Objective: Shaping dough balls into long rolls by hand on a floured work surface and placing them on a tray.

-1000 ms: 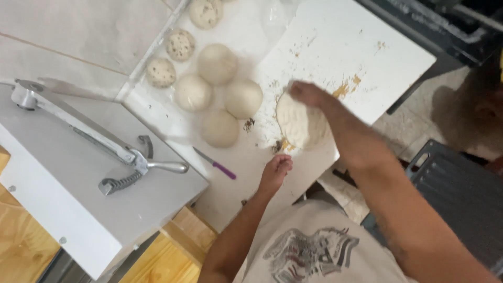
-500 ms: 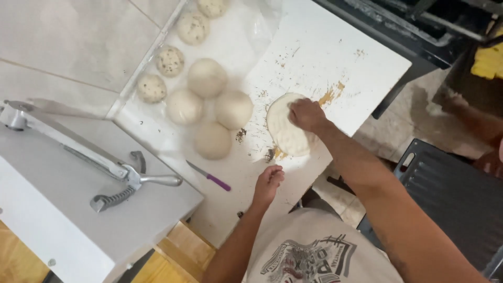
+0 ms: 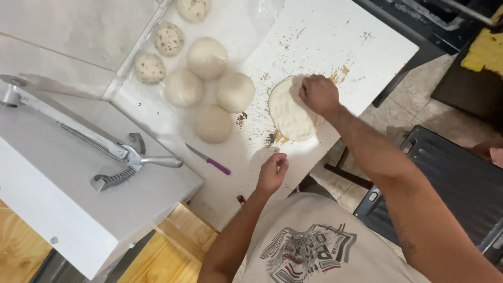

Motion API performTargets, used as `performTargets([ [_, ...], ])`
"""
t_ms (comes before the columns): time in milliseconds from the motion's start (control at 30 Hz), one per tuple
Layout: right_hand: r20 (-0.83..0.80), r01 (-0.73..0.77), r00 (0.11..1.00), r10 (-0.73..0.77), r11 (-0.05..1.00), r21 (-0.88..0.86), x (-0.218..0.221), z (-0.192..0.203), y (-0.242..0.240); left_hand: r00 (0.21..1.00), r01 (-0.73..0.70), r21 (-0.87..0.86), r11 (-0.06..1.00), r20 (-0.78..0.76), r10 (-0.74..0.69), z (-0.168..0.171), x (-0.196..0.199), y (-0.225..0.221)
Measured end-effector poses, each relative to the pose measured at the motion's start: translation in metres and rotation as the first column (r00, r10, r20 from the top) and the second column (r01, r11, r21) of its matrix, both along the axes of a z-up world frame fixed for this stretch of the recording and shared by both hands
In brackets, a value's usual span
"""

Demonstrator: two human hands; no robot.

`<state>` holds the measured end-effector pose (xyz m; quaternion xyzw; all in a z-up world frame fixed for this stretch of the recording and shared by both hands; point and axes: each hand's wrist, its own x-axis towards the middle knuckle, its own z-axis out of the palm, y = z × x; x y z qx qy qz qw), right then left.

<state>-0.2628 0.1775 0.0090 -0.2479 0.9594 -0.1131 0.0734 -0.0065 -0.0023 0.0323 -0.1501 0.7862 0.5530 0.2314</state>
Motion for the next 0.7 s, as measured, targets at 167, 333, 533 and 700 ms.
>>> performTargets([
  [167,0.033,-0.086,0.996,0.082,0.986,0.146,0.1,-0.005,0.004,0.873,0.066,-0.393,0.917,-0.422,-0.244,-0.041,-0.068,0.015],
  [333,0.376,-0.005,0.925,-0.06,0.985,0.171,0.114,-0.004,0.016,0.744,0.171,-0.637,0.752,-0.417,-0.523,-0.046,-0.113,0.041],
  [533,0.376,-0.1,0.927,0.015,0.973,0.208,0.116,0.004,0.02,0.778,0.239,-0.686,0.687,-0.289,-0.559,-0.062,-0.11,0.04],
  [700,0.296,-0.123,0.953,0.062,0.974,0.193,0.133,-0.01,0.028,0.751,0.415,-0.74,0.529,-0.049,-0.659,-0.043,-0.08,0.041],
])
